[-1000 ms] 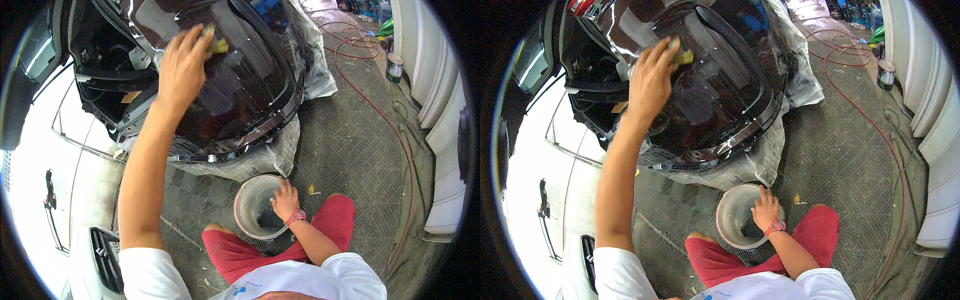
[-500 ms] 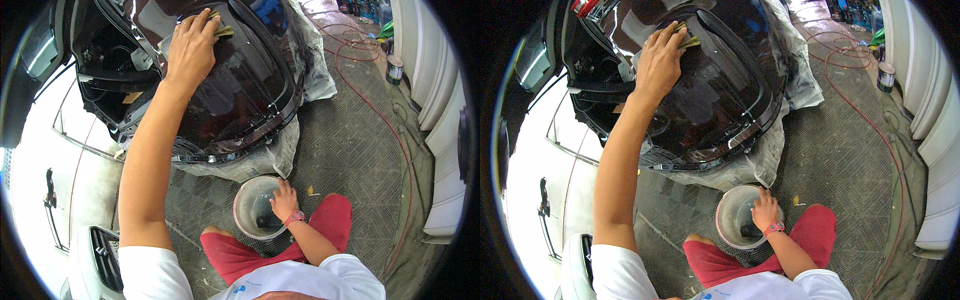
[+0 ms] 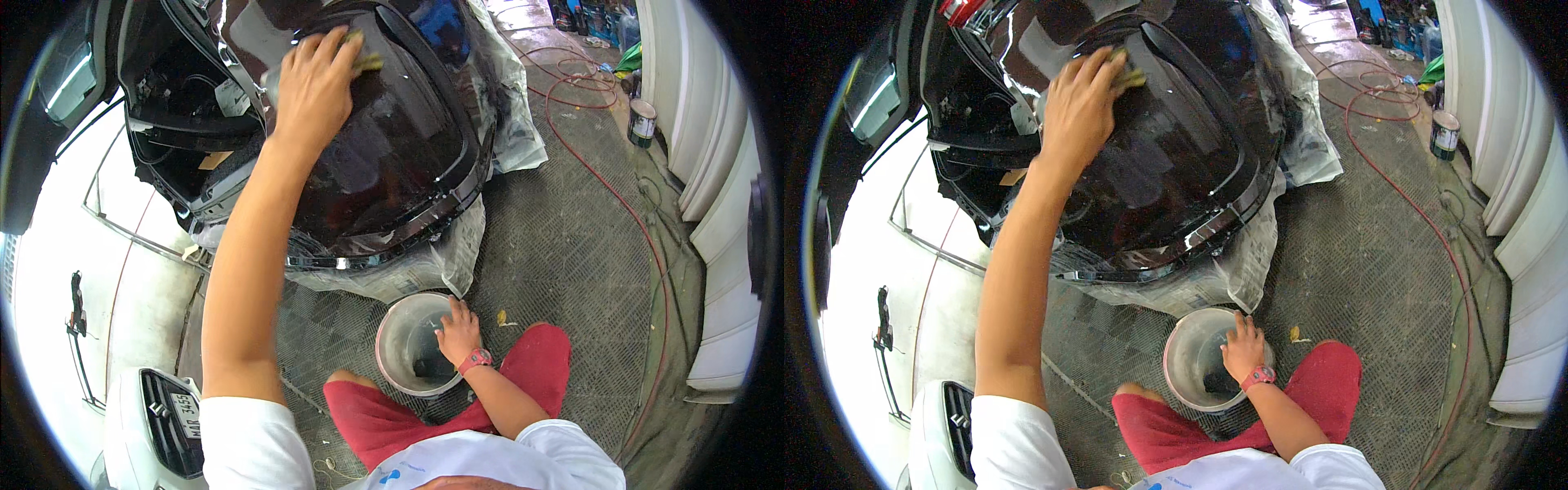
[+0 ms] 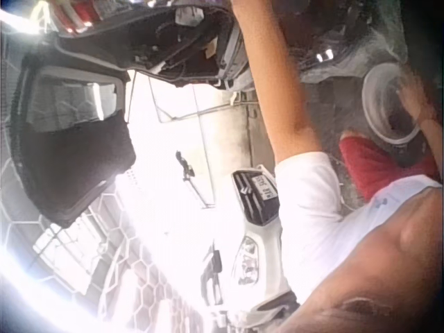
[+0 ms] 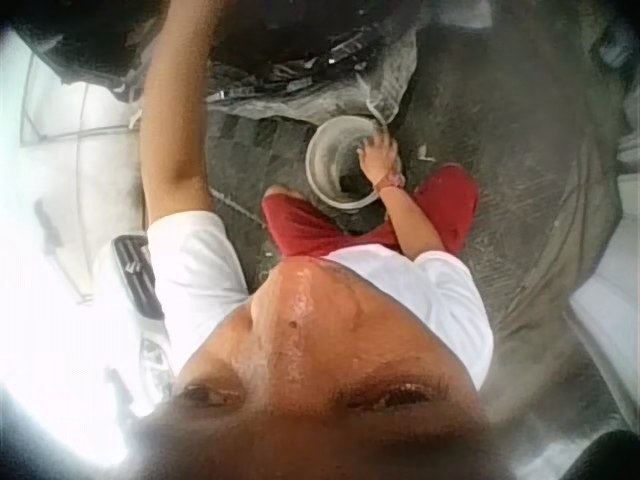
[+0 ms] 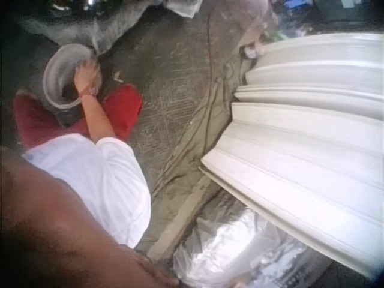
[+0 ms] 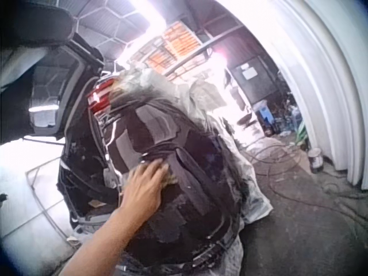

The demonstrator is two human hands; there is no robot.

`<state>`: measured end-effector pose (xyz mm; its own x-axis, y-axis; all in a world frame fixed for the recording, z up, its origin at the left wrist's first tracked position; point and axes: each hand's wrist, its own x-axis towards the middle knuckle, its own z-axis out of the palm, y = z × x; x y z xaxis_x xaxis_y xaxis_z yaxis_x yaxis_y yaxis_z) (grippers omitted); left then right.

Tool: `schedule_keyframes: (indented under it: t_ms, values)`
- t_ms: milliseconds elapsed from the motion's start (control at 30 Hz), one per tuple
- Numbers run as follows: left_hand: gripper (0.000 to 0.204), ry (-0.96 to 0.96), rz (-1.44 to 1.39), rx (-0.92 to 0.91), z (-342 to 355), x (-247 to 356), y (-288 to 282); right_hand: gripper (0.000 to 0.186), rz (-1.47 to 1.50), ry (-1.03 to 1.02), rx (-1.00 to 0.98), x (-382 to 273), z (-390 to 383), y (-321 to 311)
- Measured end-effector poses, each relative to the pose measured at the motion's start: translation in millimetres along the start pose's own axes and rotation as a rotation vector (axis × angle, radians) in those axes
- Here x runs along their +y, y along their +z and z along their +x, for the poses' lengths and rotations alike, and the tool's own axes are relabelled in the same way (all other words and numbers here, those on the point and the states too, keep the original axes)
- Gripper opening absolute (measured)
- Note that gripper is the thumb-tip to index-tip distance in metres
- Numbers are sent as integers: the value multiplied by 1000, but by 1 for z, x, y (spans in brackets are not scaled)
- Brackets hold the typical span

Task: The person sands the surface of a dark-colored car trunk lid using a sanding block and water. They repeatedly dip the block into a bucket of water and rub it against the trunk lid to smooth the surface.

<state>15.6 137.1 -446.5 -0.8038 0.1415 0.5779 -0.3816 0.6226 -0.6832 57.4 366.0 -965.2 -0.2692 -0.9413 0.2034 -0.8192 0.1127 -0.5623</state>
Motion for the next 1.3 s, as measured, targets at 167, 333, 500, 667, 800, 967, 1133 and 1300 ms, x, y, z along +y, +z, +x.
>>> schedule_keyframes:
  t_ms: [167, 333, 500, 667, 800, 967, 1133, 1300]
  values:
    - [53, -30, -31, -21, -11, 21, 7, 43, -1, 27, 5, 11, 1, -1]
    - [53, -15, -78, -92, -27, 23, -5, 42, -1, 39, -11, 11, 0, -1]
    - [49, 0, 12, -12, 12, 0, 5, 42, -17, 26, -28, 2, -1, 2]
    - [52, -70, -90, -60, -53, 34, -9, 41, -14, 31, 13, 20, 0, -2]
    - [50, 3, -13, 23, -9, -6, -4, 42, -9, 4, 19, 4, -1, 2]
    - [49, -44, -57, 26, -21, 0, -7, 44, -11, 26, -18, 8, -1, 3]
    - [55, -70, -105, -34, -59, 8, -19, 41, -4, 18, 27, 13, 0, 1]
    - [56, -19, -23, 44, -15, -32, -12, 40, -6, -12, 27, 4, -3, 8]
